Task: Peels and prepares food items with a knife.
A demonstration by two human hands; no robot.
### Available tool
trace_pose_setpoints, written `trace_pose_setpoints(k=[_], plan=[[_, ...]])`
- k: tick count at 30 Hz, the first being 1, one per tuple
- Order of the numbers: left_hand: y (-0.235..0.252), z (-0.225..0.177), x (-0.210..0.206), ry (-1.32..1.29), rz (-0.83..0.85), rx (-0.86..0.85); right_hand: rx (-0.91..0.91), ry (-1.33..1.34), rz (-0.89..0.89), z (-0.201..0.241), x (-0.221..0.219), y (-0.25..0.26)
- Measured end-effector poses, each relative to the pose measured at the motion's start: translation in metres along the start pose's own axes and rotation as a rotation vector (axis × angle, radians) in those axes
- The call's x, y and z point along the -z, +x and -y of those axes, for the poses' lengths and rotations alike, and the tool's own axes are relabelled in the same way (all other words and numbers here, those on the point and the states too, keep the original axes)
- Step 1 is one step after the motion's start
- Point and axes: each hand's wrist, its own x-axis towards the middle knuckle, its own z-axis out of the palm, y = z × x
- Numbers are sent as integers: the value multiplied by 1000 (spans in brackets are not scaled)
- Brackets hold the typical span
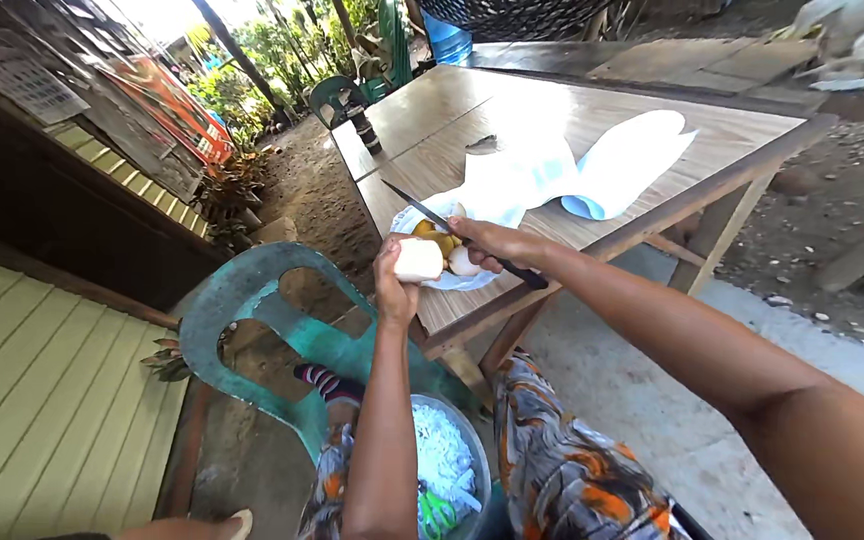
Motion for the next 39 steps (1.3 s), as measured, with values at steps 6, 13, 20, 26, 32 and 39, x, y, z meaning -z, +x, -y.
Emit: trace_pose_setpoints(k=[6, 13, 20, 26, 32, 39], plan=[[-6, -11, -11, -152, -290, 257, -130, -37, -46, 9, 3, -1], [-1, -20, -22, -261, -586, 463, 93, -333, -196, 10, -11, -4], [2, -2, -26, -275, -612, 304, 483, -679, -277, -4, -53, -34], [0, -1, -26, -330, -545, 217, 508, -848, -304, -12, -64, -38], [-2, -3, -35, -212, -654, 286, 500, -845, -385, -16, -51, -28], [-1, -2, -34, -297, -636, 231, 486, -825, -301, -17, -57, -42]])
